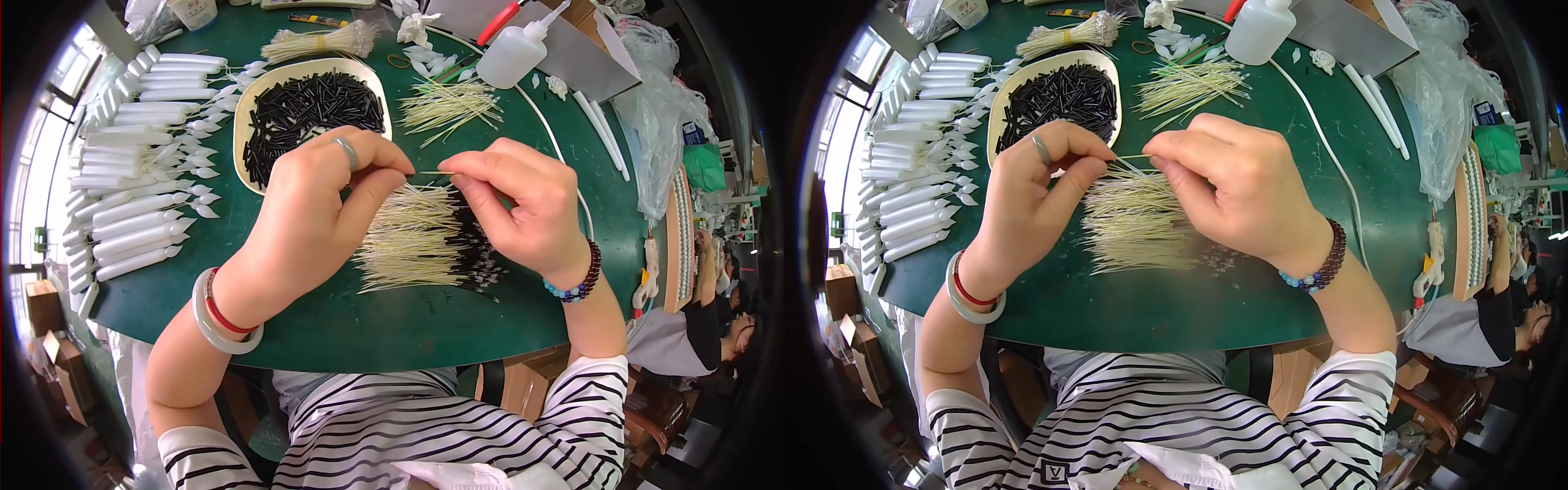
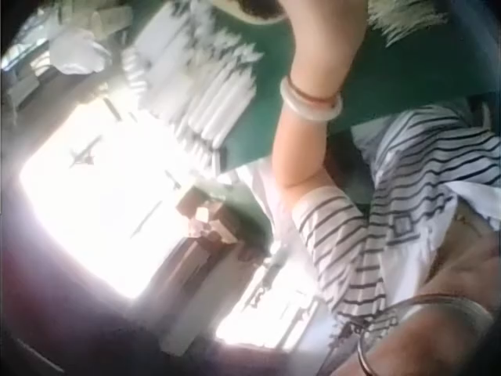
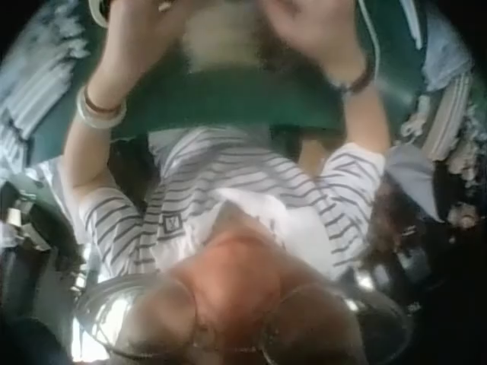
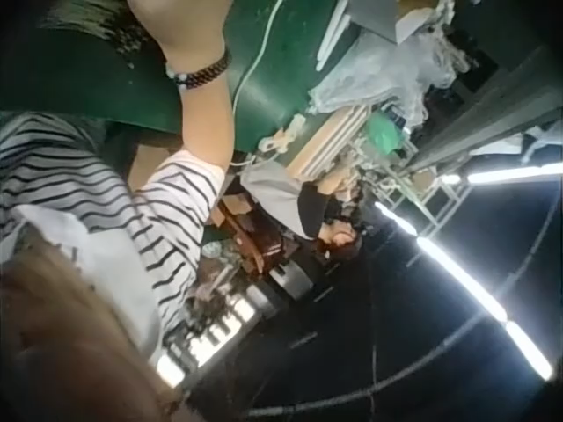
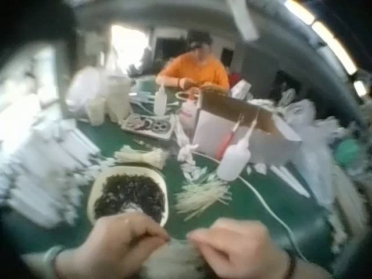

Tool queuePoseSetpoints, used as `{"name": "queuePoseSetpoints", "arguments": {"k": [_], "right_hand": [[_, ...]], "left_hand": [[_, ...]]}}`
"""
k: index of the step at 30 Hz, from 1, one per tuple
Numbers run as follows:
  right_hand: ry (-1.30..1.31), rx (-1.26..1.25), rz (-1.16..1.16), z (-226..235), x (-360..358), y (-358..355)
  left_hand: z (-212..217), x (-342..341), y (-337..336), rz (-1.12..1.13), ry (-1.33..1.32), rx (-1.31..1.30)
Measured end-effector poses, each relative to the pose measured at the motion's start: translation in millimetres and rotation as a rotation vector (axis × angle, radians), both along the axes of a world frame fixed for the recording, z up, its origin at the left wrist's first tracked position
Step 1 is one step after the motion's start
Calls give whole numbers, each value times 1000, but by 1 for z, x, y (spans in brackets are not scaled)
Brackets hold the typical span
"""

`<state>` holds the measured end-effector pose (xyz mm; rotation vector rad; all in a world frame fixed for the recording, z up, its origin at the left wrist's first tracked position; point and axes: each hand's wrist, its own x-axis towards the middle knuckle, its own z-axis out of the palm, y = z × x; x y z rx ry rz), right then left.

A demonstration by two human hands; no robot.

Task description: The person assembles electronic components by manually attaching small black sleeves to wire pieces at a workbench.

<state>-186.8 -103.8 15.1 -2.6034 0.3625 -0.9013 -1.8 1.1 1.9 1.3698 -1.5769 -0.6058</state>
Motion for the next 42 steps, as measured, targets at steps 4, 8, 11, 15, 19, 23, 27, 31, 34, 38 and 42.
{"name": "queuePoseSetpoints", "arguments": {"k": [4, 8, 11, 15, 19, 23, 27, 31, 34, 38, 42], "right_hand": [[8, 66, 6, 2, 0, 0], [7, 76, 7, 0, 1, -1], [-7, 83, 6, -2, 2, -1], [29, -59, -1, 0, 1, 2], [79, -236, 22, 0, 0, 6], [115, 25, 60, 1, 6, 8], [165, 125, 13, 4, -5, -5], [228, 85, 114, 3, 2, -1], [130, 233, 114, -1, 3, -2], [189, 34, 61, 1, -6, -17], [165, 60, 84, 8, -13, -20]], "left_hand": [[0, 0, 1, -19, 107, 87], [0, 1, 0, -36, 84, 40], [0, 2, 0, -45, 59, 20], [-1, 3, -1, -36, 10, -20], [-5, 1, -4, 35, -298, -344], [-2, -8, -2, 60, -300, -279], [-5, -6, -1, 88, -246, -253], [-5, -6, -3, 34, -261, -303], [-4, -6, -1, 12, -290, -313], [-8, 3, -3, 76, -385, -250], [-7, -1, -7, 39, -291, -278]]}}
